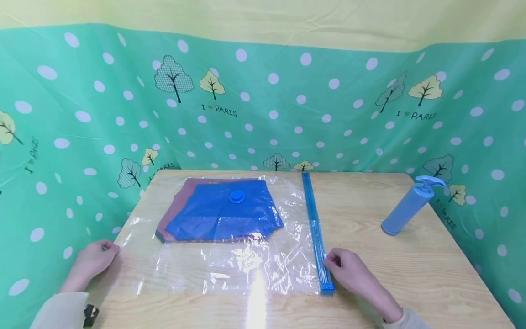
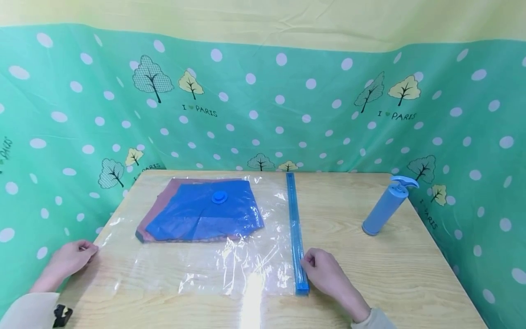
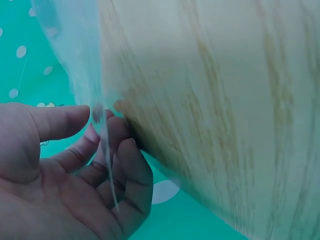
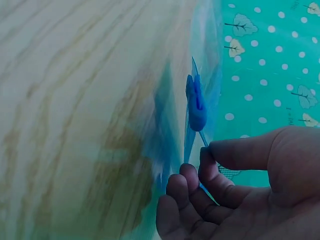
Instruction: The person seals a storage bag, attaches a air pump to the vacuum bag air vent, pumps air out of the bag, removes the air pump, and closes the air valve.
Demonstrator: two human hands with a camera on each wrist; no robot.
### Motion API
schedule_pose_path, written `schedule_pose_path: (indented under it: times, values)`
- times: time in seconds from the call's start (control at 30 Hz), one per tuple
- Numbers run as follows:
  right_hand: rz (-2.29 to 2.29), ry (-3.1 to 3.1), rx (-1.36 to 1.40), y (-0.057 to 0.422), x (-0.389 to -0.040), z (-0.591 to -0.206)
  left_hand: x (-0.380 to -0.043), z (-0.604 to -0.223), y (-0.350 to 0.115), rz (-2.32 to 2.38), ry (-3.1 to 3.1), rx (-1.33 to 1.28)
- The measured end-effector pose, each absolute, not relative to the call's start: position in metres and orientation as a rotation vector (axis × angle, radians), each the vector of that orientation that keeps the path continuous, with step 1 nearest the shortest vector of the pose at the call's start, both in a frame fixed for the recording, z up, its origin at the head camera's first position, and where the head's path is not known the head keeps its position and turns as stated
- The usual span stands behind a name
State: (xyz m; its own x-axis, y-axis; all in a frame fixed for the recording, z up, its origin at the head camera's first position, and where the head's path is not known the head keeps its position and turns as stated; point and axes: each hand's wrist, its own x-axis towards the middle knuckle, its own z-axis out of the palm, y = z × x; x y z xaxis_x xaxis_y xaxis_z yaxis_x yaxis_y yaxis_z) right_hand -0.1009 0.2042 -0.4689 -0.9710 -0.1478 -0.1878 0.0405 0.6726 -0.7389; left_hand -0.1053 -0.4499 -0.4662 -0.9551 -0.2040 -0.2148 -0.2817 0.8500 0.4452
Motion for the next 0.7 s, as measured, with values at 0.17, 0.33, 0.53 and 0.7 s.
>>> schedule_pose_path:
  times: [0.17,0.33,0.53,0.7]
  values:
    - [-1.226,2.628,-0.087,0.202,-0.102,-0.465,-0.102,-0.46,-0.448,0.722,2.878,-0.399]
    - [-1.273,2.581,-0.109,0.203,-0.102,-0.463,-0.102,-0.454,-0.441,0.713,2.917,-0.404]
    - [-1.335,2.513,-0.104,0.201,-0.105,-0.459,-0.103,-0.445,-0.432,0.687,2.979,-0.399]
    - [-1.37,2.473,-0.079,0.198,-0.107,-0.453,-0.106,-0.439,-0.42,0.704,3.06,-0.33]
